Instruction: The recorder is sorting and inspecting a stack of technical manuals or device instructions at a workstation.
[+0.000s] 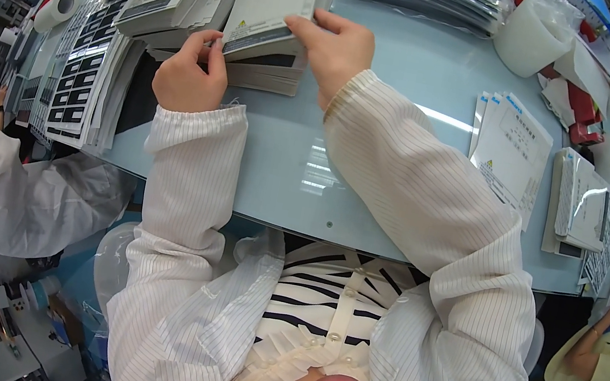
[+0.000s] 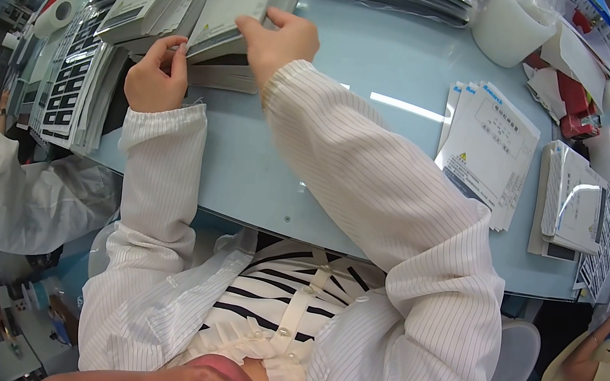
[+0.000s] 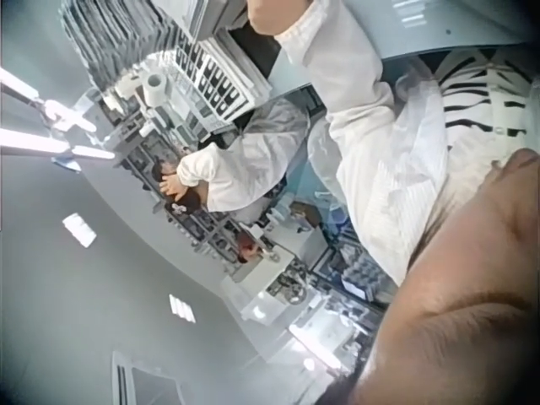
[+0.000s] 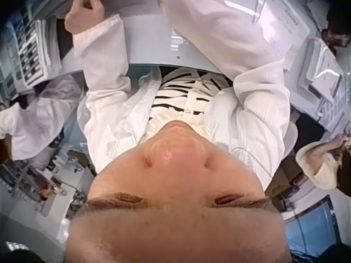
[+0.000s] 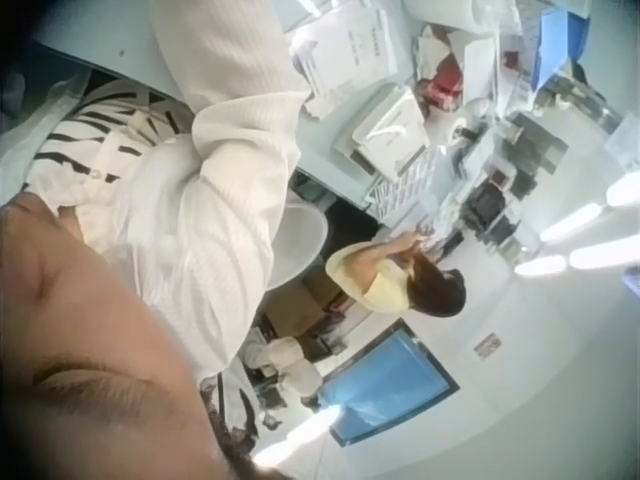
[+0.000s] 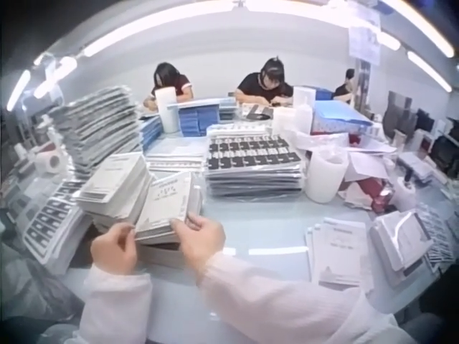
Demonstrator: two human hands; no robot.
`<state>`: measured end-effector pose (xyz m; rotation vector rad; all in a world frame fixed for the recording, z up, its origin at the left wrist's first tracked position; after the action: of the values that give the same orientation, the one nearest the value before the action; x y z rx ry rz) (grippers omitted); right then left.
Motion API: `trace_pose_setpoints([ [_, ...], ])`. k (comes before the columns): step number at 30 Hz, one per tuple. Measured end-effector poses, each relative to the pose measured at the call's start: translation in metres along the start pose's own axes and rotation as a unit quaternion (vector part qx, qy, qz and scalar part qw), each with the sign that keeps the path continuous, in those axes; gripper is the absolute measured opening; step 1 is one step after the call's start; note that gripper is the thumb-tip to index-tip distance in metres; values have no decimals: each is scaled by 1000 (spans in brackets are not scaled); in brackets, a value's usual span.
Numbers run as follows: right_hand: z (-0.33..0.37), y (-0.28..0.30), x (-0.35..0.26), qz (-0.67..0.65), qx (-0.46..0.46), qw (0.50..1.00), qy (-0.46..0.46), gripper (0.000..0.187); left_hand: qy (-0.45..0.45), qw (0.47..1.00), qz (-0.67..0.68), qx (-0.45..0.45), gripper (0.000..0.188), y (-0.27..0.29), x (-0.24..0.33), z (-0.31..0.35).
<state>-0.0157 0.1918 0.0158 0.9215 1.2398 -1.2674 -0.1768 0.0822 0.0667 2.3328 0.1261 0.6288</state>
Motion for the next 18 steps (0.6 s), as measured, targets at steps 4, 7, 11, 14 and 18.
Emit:
trace_pose_setpoints([
  [4,11,-5,-19,-113,-33,992,-47,37,-12,1000,2,5,11,0,5,0],
  [7,12,10,-19,-117,-24,991,-65,36,1,998,58,27,12,0,6,0],
  [11,37,54,-21,-145,-16,984,-106,36,50,937,345,1,26,-11,7,7],
  [14,64,91,-29,-179,-61,979,-76,41,188,746,622,-148,57,-40,31,32],
  [18,103,135,-31,-192,-83,976,-61,45,313,304,787,-436,60,-49,113,96],
])
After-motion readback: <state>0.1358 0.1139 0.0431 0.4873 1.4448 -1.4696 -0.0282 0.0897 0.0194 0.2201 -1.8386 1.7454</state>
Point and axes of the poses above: each hand's wrist, its own z-axis away from the middle knuckle, its own y-axis out of the back of the hand, x = y × z, the point moved 8 cm from there along -z, towards the middle knuckle, and after that the axes turned 5 degrees about x, right-handed, at the moved point
